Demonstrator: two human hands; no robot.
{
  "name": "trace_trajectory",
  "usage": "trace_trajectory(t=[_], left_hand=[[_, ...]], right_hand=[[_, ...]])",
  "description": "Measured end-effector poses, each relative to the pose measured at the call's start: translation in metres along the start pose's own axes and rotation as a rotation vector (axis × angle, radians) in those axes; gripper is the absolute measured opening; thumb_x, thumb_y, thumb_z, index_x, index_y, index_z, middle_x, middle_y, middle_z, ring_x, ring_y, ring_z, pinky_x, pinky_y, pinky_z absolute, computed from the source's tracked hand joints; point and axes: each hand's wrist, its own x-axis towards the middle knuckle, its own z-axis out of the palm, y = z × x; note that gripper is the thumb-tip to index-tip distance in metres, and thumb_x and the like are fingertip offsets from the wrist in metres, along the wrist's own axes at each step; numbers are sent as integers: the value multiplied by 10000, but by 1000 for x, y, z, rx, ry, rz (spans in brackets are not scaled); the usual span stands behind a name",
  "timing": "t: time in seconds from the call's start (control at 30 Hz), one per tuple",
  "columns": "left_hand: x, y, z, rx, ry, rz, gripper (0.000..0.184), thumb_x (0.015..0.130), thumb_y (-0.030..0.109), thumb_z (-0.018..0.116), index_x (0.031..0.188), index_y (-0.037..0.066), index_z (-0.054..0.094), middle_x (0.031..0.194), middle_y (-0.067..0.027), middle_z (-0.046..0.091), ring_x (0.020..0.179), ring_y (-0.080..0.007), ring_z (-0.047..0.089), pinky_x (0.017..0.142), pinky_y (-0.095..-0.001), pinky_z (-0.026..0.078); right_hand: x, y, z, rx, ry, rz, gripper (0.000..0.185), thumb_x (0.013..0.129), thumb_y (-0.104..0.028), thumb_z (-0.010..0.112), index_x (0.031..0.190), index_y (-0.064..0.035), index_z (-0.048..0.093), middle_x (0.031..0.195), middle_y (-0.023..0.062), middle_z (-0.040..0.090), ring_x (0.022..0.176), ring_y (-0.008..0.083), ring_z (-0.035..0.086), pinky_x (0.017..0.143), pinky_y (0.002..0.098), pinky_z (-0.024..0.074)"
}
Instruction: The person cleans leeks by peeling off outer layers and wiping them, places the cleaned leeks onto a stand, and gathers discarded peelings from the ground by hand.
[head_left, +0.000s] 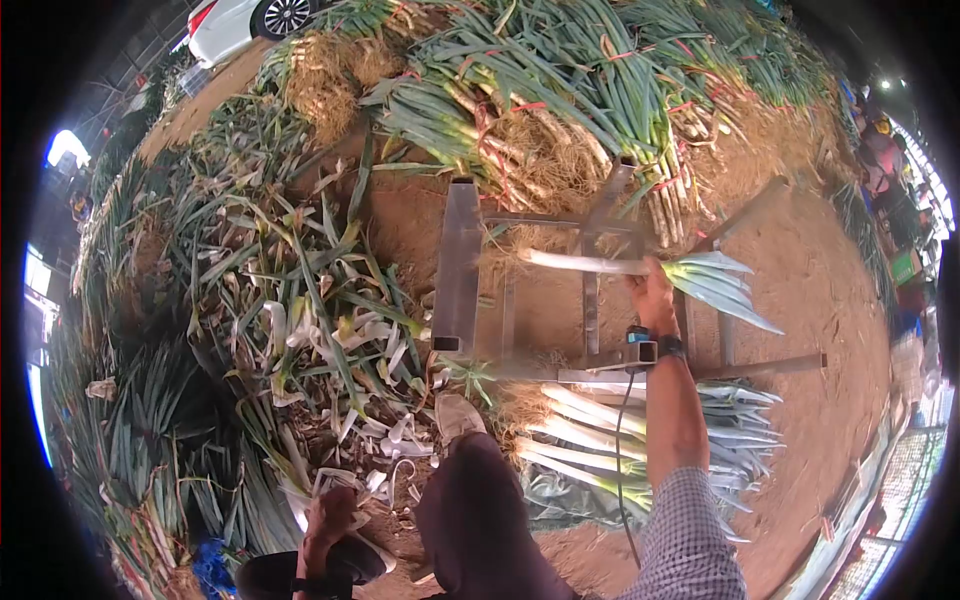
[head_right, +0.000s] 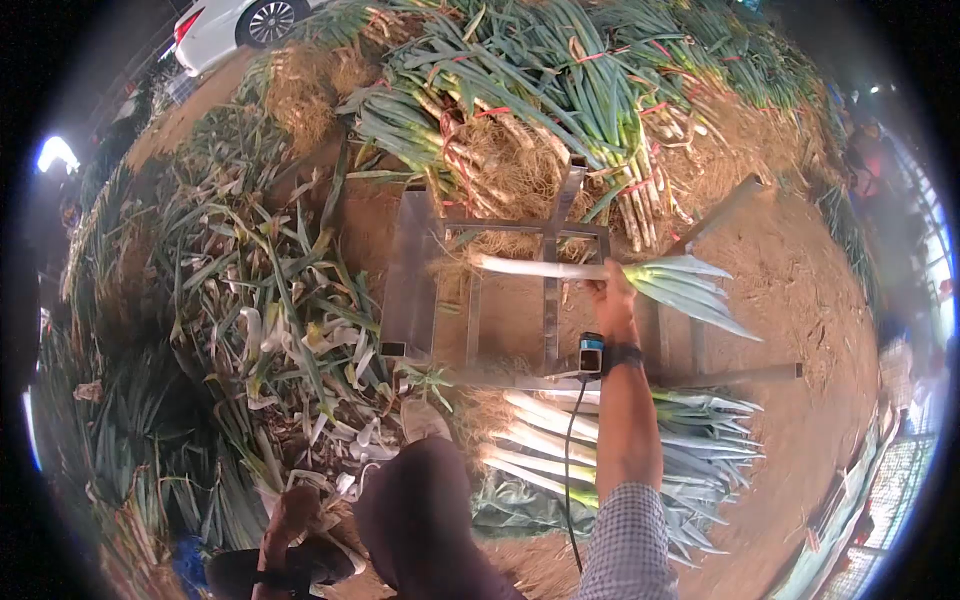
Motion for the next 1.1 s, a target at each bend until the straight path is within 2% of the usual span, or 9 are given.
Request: trace_trajectory(t=[0.3,0.4,0.5,0.53,0.63,0.67,0.77,0.87,1.1], left_hand=[[15,-20,40,-108,17,-137,250,890,266,571,960,43,662,796,-192,670,766,-369,673,680,-429,515],[15,10,20,-116,45,-113,245,888,262,577,950,39,658,838,-214,666,824,-391,658,698,-450,504],[2,-9,12,-56,94,159,213,892,222,569,910,23,643,830,-231,651,836,-399,647,702,-459,489],[-8,-6,5,-104,99,73,198,893,186,556,873,4,633,819,-230,639,822,-411,634,695,-464,483],[-15,-8,-28,-25,210,50,228,907,240,571,939,22,631,864,-218,647,825,-408,631,714,-472,501],[-8,-47,-16,-295,261,63,193,920,207,553,963,31,620,850,-211,633,789,-365,634,696,-456,497],[-40,-2,-103,-64,432,86,152,924,139,560,1002,23,619,774,-167,609,687,-265,630,629,-397,499],[-72,-3,-162,-81,679,107,162,944,100,573,1056,4,639,774,-114,623,686,-176,604,636,-310,494],[-131,-84,-172,-668,1118,-46,181,966,105,589,1090,-11,652,834,-36,668,721,-87,602,648,-259,502]], right_hand=[[-8,-21,53,-519,-326,338,331,984,-190,566,1189,68,534,1148,239,626,1030,343,649,902,437,569],[-12,-47,-12,-524,-375,84,364,1001,-164,509,1303,40,496,1218,225,598,1086,309,631,941,412,548],[-92,-96,10,-1331,-404,-341,414,1021,-233,449,1355,9,481,1350,198,511,1217,307,539,1067,431,427],[-116,-119,17,-1396,-373,-408,431,1027,-256,430,1372,-2,477,1394,189,482,1261,307,508,1108,437,387],[-102,-178,6,-1370,-116,-557,313,1017,-221,482,1216,-7,592,1054,93,647,962,191,614,850,338,493],[-110,-181,13,-828,127,-317,294,1017,-211,486,1191,0,594,994,83,639,903,155,614,811,310,484],[-212,-158,169,-1074,-93,-481,264,996,-202,538,1158,-3,600,798,28,598,706,103,545,661,278,433],[-279,-122,295,-1191,-577,-709,288,983,-200,555,1156,23,613,848,53,616,680,110,526,617,280,448],[-370,90,490,-1514,-1393,-193,344,860,-207,655,1123,14,660,917,93,691,789,147,631,721,302,513]])
